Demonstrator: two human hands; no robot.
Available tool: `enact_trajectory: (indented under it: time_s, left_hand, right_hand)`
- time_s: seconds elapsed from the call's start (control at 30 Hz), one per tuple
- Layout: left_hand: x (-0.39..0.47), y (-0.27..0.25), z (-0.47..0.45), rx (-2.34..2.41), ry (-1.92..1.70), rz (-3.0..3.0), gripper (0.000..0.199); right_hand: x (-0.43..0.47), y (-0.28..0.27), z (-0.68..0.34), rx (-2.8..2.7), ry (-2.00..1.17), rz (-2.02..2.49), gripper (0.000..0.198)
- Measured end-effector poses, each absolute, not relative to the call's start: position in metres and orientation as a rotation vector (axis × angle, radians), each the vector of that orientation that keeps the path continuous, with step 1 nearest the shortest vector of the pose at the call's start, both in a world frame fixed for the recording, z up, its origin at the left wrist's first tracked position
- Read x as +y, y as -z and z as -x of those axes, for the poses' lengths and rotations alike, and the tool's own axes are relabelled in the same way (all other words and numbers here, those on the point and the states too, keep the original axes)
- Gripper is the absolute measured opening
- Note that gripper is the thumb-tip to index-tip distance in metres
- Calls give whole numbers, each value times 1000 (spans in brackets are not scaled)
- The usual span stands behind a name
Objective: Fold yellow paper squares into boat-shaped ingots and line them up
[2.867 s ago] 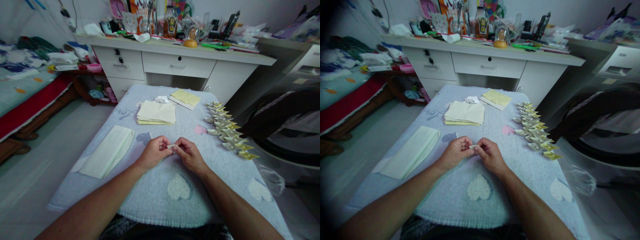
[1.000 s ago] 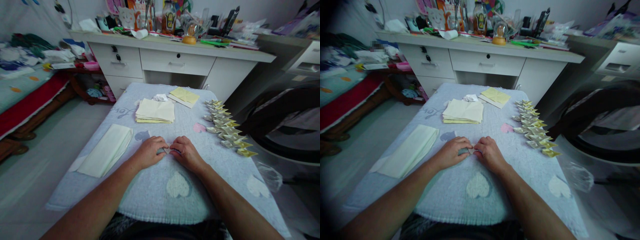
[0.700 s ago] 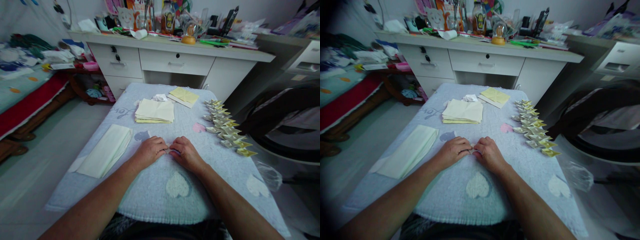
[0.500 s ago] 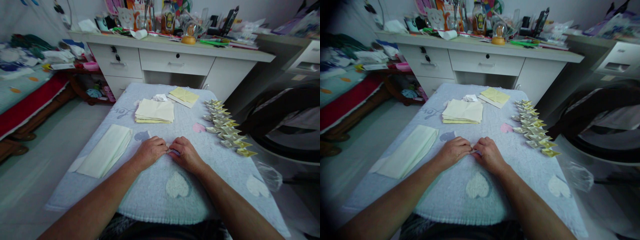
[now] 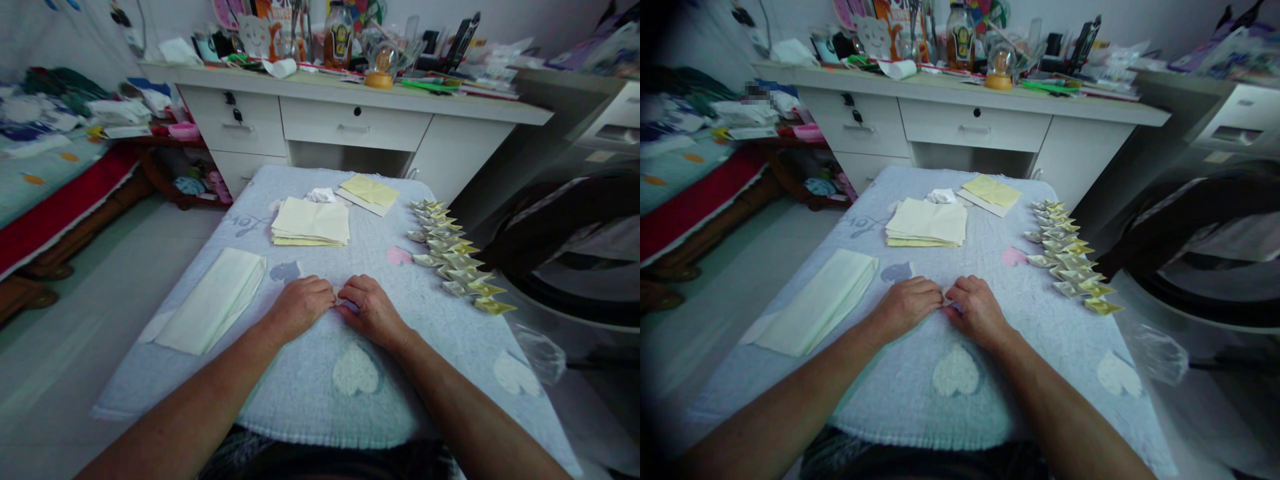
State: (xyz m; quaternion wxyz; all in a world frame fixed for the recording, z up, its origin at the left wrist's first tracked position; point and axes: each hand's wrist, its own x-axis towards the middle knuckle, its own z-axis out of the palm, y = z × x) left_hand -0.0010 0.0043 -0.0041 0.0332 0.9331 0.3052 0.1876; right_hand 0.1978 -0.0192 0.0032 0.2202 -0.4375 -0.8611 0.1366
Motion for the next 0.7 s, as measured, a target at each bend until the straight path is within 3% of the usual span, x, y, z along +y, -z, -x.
enact_trajectory:
  time_s: [0.2, 0.47, 0.7]
  left_hand:
    - [5, 6, 0, 947, -541, -2866, 27]
    - [5, 3, 1, 1017, -618, -2562, 10]
    - [7, 5, 1, 1019, -666, -2424, 8]
  right_hand:
    - [-19, -4, -196, -2388, -394, 1179, 11]
    - [-17, -4, -196, -2434, -328, 1163, 15]
    - [-16, -3, -195, -2411, -348, 1175, 16]
